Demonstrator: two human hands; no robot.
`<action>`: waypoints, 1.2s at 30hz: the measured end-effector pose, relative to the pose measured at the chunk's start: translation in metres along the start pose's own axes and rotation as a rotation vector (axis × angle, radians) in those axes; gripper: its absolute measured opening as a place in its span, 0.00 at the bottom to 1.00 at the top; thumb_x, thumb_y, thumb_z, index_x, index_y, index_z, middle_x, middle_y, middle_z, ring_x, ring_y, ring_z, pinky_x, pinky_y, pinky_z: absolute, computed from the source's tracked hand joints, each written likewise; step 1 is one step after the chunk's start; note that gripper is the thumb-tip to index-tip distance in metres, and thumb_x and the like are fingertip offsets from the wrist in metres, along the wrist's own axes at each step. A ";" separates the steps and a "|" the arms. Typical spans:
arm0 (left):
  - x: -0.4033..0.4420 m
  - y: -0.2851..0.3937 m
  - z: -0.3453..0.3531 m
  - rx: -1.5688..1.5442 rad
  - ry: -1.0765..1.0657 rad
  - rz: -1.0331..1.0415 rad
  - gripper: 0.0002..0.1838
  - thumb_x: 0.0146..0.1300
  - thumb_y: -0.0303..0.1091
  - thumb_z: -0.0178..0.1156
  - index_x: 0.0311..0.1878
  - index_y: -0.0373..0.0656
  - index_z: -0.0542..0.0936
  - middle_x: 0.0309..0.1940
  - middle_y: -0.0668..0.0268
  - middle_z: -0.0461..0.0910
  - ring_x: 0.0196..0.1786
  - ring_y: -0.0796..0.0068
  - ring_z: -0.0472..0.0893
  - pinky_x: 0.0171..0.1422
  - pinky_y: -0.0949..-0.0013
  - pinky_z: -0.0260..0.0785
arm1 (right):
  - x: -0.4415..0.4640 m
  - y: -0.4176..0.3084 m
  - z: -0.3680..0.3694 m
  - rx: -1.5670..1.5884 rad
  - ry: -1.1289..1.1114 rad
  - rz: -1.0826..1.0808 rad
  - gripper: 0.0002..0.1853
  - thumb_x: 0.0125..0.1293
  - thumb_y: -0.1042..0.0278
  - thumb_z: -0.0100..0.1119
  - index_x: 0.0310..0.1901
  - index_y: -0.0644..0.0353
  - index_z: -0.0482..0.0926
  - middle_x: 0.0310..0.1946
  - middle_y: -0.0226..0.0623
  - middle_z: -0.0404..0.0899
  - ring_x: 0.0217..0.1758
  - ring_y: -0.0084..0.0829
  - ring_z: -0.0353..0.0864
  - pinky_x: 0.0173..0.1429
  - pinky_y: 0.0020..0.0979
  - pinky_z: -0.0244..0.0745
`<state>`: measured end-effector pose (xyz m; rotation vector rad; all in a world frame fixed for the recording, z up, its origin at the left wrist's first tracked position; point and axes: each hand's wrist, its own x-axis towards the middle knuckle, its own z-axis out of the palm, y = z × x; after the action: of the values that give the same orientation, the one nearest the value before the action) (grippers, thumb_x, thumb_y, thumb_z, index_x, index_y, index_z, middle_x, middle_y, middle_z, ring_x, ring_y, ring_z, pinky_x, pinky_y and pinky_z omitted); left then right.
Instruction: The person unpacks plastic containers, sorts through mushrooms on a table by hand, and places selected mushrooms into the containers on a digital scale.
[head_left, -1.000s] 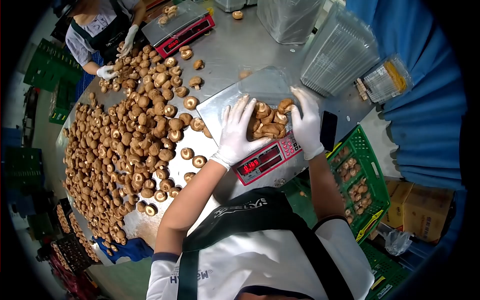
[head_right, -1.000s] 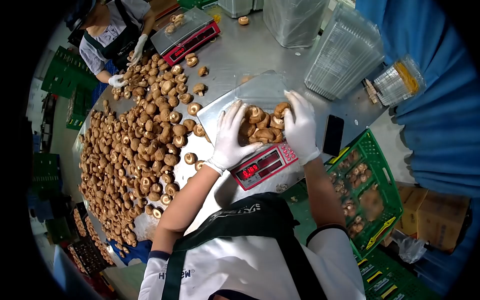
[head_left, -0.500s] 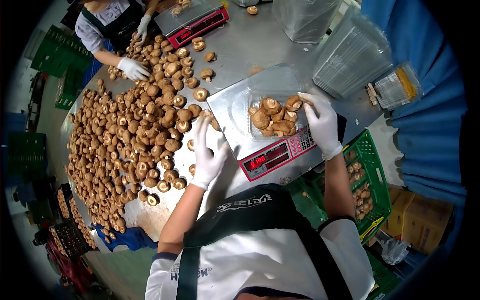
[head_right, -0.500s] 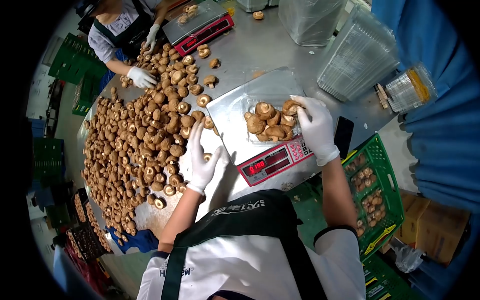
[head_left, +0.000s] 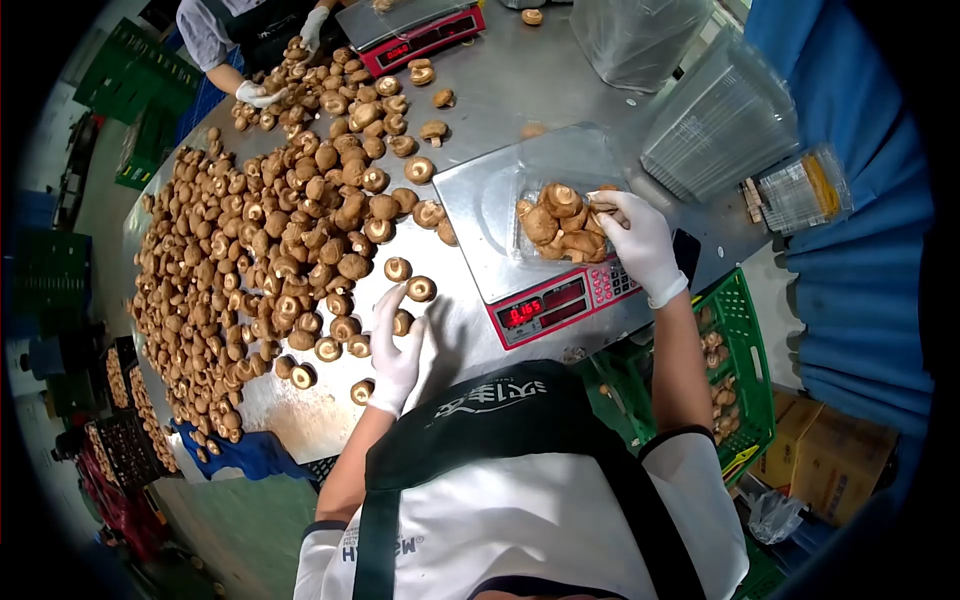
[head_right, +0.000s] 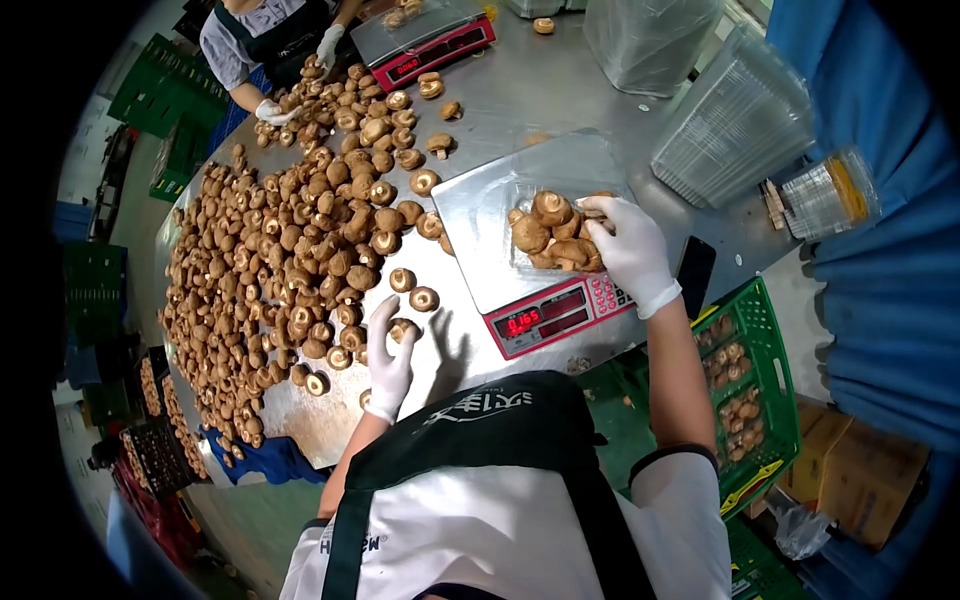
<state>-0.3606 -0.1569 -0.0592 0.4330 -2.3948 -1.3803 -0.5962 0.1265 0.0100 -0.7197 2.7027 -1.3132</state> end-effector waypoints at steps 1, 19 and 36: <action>0.016 0.015 0.007 0.013 -0.026 0.098 0.25 0.62 0.25 0.62 0.64 0.35 0.72 0.62 0.50 0.73 0.67 0.54 0.71 0.71 0.59 0.62 | 0.002 0.001 0.002 -0.038 -0.029 -0.021 0.15 0.65 0.75 0.59 0.54 0.63 0.80 0.44 0.40 0.84 0.41 0.30 0.83 0.48 0.30 0.77; 0.146 0.078 0.092 -0.590 -0.087 -0.178 0.24 0.69 0.38 0.62 0.64 0.40 0.73 0.52 0.63 0.80 0.50 0.73 0.80 0.56 0.69 0.73 | 0.020 0.003 0.005 0.255 -0.091 0.224 0.22 0.62 0.80 0.55 0.59 0.58 0.77 0.45 0.40 0.85 0.45 0.29 0.84 0.50 0.29 0.78; 0.084 0.061 0.057 -1.026 -0.289 -0.556 0.22 0.74 0.36 0.48 0.69 0.41 0.66 0.53 0.60 0.77 0.53 0.68 0.80 0.54 0.68 0.73 | 0.002 -0.013 0.002 0.358 -0.056 0.172 0.20 0.67 0.79 0.58 0.60 0.67 0.74 0.34 0.30 0.81 0.37 0.15 0.77 0.45 0.19 0.74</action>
<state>-0.4665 -0.1196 -0.0208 0.6312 -1.4209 -2.7923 -0.5927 0.1173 0.0194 -0.4679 2.3296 -1.6382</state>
